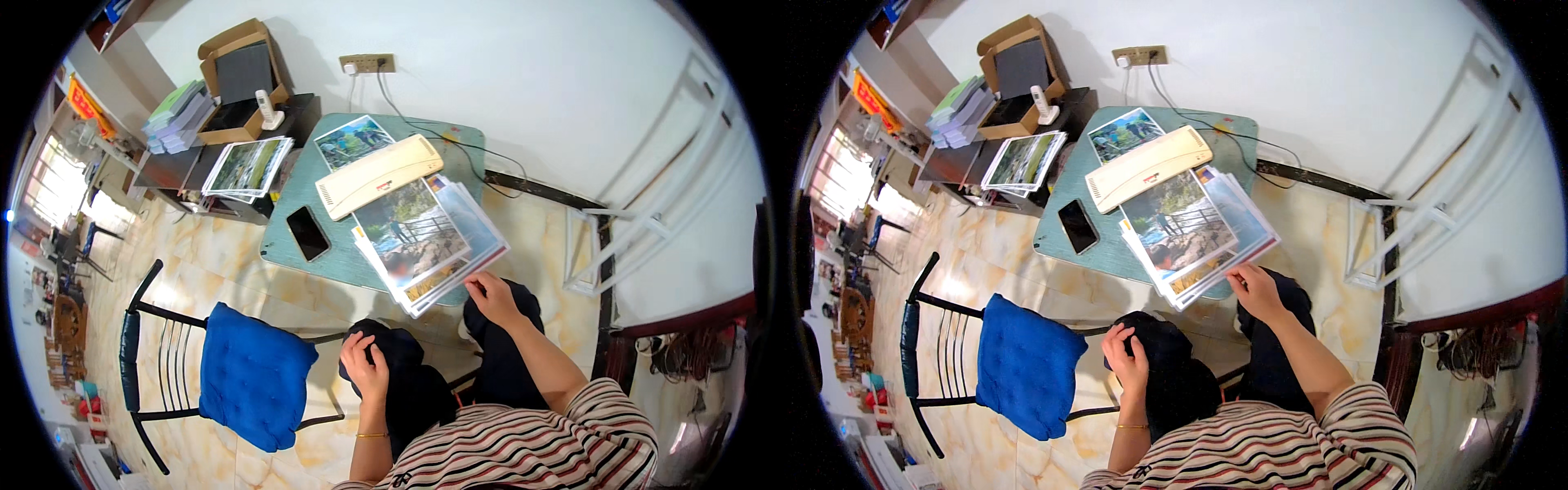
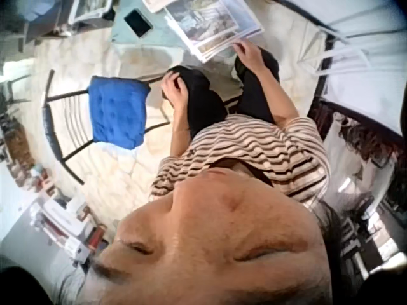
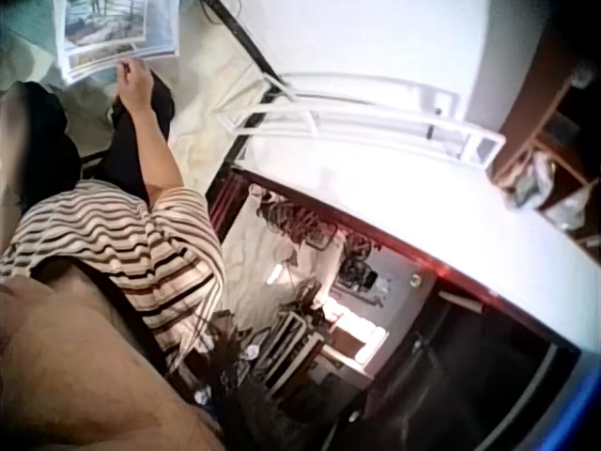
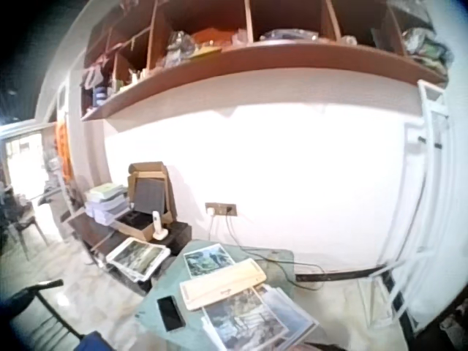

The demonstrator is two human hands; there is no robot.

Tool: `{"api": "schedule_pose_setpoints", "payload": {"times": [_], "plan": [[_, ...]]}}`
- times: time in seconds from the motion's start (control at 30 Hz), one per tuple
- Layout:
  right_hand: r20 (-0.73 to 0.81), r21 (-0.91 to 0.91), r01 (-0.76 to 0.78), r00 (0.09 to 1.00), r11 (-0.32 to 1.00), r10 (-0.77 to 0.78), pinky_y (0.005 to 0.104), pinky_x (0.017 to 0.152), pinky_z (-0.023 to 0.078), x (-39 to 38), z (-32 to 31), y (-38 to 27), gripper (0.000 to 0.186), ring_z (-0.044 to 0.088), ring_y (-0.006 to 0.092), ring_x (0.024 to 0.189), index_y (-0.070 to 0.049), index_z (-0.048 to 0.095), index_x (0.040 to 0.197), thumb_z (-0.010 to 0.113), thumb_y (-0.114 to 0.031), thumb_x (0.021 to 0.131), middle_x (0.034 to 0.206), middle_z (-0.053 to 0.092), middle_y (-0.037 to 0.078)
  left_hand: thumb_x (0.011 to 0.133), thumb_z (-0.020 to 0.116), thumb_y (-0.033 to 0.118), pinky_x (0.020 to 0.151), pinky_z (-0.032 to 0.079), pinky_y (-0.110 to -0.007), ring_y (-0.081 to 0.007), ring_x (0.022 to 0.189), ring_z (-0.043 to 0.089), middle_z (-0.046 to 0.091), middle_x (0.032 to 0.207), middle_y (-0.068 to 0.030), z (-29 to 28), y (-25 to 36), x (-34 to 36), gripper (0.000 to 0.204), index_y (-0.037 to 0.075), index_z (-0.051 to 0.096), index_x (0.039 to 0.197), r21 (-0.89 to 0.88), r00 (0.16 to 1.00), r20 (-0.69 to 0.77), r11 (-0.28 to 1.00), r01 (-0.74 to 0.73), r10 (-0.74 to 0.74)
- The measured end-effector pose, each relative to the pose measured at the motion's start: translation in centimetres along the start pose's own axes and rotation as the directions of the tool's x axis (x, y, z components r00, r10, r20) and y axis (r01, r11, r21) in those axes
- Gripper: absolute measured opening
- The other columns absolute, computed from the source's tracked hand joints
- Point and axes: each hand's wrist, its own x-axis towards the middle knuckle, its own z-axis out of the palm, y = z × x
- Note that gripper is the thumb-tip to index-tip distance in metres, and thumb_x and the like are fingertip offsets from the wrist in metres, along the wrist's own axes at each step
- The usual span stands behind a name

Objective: The person sits with a stack of printed photos and clear plastic sheets. They place a photo between two sheets and feed it into a laminating machine, then retrieve the laminated photo and repeat the process with additional photos.

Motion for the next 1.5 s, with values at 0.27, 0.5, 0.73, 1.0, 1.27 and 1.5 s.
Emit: {"api": "schedule_pose_setpoints", "payload": {"times": [0.27, 0.5, 0.73, 1.0, 1.27, 1.5], "plan": [[0.005, 0.070, -0.014, 1.000, 0.997, 0.014, 0.0312, 0.066, 0.049, 2.2, -0.9, 1.5, 0.011, 0.061, 0.0228, 0.075, -0.002, 0.062, 0.093, 0.060, -0.012, 0.087, 0.087, 0.060, 0.011, 0.077, 0.062, 0.008, 0.090, 0.040, -0.042, -0.0299, 0.100, 0.055, 0.060, 0.102, -0.0096, 2.7, 0.0, 1.3, 0.015, 0.007, 0.061, 0.091, 0.100, 0.976, 0.171, 0.983, -0.156, 0.137], [0.165, -0.237, 0.083, 0.985, 0.968, -0.044, 0.0377, 0.072, 0.049, 13.7, 0.3, 7.3, 0.011, 0.061, 0.0286, 0.084, -0.006, 0.061, 0.092, 0.061, -0.011, 0.082, 0.092, 0.060, 0.011, 0.075, 0.063, 0.010, 0.092, 0.039, -0.042, -0.0249, 0.101, 0.057, 0.063, 0.097, -0.0039, 2.5, -1.1, 2.7, 0.015, 0.011, 0.062, 0.091, 0.270, 0.950, 0.311, 0.955, -0.120, 0.032], [0.742, -0.454, 0.132, 0.604, 0.881, 0.292, 0.0417, 0.078, 0.048, 28.2, 2.1, 16.3, 0.029, 0.058, 0.0356, 0.094, -0.006, 0.058, 0.091, 0.072, -0.020, 0.069, 0.099, 0.057, 0.018, 0.075, 0.065, 0.009, 0.089, 0.041, -0.040, -0.0266, 0.095, 0.059, 0.064, 0.095, -0.0059, 3.7, -4.7, 6.5, 0.017, 0.010, 0.062, 0.091, 0.253, 0.885, 0.398, 0.956, 0.149, -0.243], [0.683, -0.704, 0.107, 0.374, 0.702, 0.628, 0.0371, 0.092, 0.047, 31.7, 4.1, 12.0, 0.064, 0.055, 0.0373, 0.107, 0.004, 0.054, 0.111, 0.083, -0.027, 0.064, 0.117, 0.051, 0.024, 0.093, 0.050, 0.004, 0.086, 0.045, -0.030, -0.0225, 0.097, 0.058, 0.061, 0.106, -0.0144, 5.6, -9.0, 18.2, 0.017, -0.002, 0.057, 0.109, -0.047, 0.879, 0.038, 0.878, 0.477, -0.475], [0.571, -0.801, 0.061, 0.381, 0.596, 0.727, 0.0420, 0.088, 0.051, 31.4, 5.5, 11.6, 0.071, 0.053, 0.0371, 0.112, 0.004, 0.049, 0.116, 0.085, -0.024, 0.062, 0.120, 0.049, 0.023, 0.090, 0.062, 0.019, 0.083, 0.048, -0.029, -0.0161, 0.096, 0.059, 0.060, 0.106, -0.0109, 18.0, -15.0, 46.6, 0.039, -0.004, 0.049, 0.119, -0.127, 0.591, 0.387, 0.594, 0.794, -0.708], [0.536, -0.795, -0.021, 0.444, 0.606, 0.718, 0.0405, 0.084, 0.053, 31.2, 5.3, 11.3, 0.060, 0.055, 0.0340, 0.107, 0.003, 0.052, 0.111, 0.081, -0.018, 0.063, 0.114, 0.051, 0.020, 0.084, 0.070, 0.019, 0.066, 0.050, -0.030, -0.0144, 0.076, 0.059, 0.062, 0.087, -0.0026, 24.5, -21.0, 48.9, 0.026, 0.005, 0.056, 0.101, -0.347, 0.285, 0.709, 0.032, 0.937, -0.645]]}}
